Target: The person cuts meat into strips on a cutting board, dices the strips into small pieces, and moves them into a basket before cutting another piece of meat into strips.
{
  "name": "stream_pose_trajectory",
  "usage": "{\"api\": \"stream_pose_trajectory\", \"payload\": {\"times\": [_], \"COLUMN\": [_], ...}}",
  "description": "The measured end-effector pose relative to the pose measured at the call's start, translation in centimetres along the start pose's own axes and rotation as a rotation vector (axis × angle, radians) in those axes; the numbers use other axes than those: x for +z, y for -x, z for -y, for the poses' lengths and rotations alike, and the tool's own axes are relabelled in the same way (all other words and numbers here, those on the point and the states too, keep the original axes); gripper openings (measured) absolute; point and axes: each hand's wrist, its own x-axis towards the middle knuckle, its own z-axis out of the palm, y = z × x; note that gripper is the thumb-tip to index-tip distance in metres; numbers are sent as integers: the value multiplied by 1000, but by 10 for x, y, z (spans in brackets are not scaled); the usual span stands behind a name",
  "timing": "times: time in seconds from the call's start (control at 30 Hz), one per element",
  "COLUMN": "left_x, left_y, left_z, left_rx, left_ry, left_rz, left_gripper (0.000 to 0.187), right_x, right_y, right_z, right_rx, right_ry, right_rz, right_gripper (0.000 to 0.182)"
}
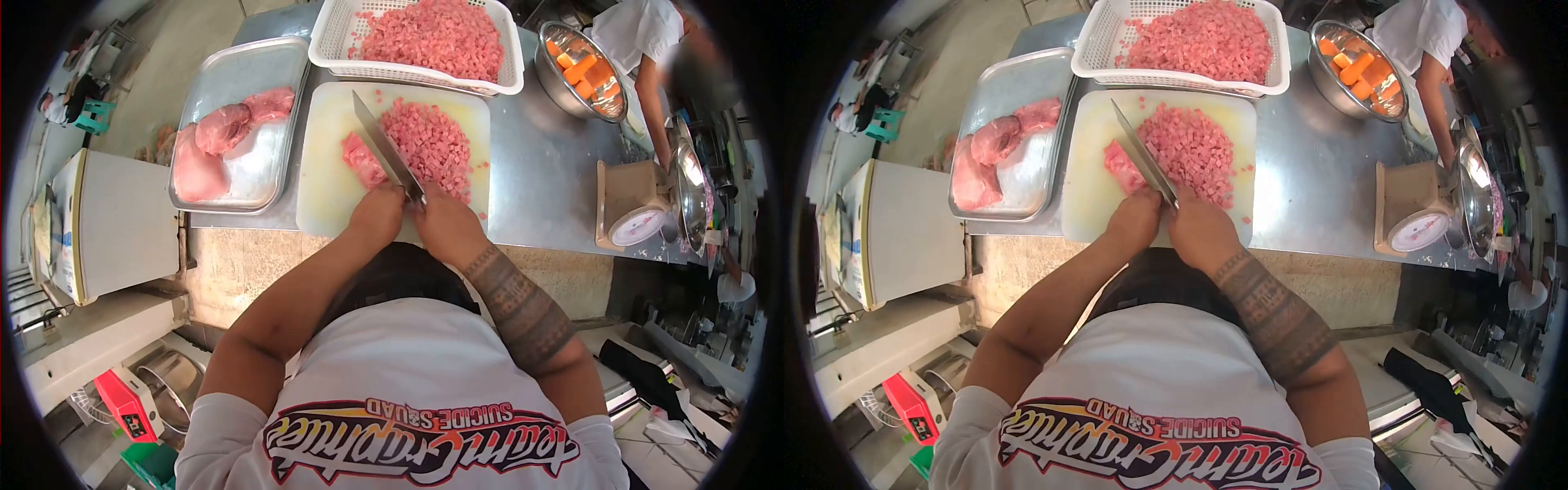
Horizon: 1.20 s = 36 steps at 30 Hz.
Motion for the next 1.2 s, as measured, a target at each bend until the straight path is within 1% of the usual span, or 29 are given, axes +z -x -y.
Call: {"api": "stream_pose_trajectory", "payload": {"times": [0.1, 0.2, 0.27, 0.37, 0.47, 0.57, 0.6, 0.67, 0.77, 0.8, 0.87, 0.97, 1.07, 1.2], "left_x": [-1, 3, 6, 3, -8, -37, -43, -53, -51, -48, -38, -41, -35, -29], "left_y": [2, 1, -1, 0, 5, 3, -2, -26, -47, -49, -51, -47, -51, -53], "left_z": [-1, 5, 12, 10, 10, 11, 22, 47, 67, 70, 74, 62, 67, 72], "left_rx": [-27, 11, 54, 20, 0, -36, -29, -18, -80, -91, -116, -131, -135, -131], "left_ry": [-7, -9, -22, -16, 53, 180, 144, 71, 86, 22, -102, -151, -187, -167], "left_rz": [39, 45, 17, 41, -26, -347, -419, -567, -499, -461, -383, -315, -312, -334], "left_gripper": [15, 14, 14, 15, 13, 12, 12, 11, 11, 12, 18, 27, 30, 28], "right_x": [-18, 23, 21, 21, 8, -6, -10, -23, -40, -44, -52, -56, -55, -41], "right_y": [28, 16, -3, -16, -8, 11, 17, 32, 50, 53, 58, 60, 54, 41], "right_z": [13, -7, -2, -6, -2, 10, 15, 27, 35, 37, 40, 43, 45, 40], "right_rx": [55, 81, 61, 84, 99, 145, 166, 130, 86, 75, 76, 72, 68, 59], "right_ry": [23, 0, 0, 1, 18, 52, 66, 63, 97, 115, 111, 104, 120, 108], "right_rz": [33, 19, 11, -13, -29, 9, 30, 23, 49, 63, 122, 159, 198, 216], "right_gripper": [30, 32, 33, 34, 33, 30, 29, 26, 22, 21, 21, 21, 21, 20]}}
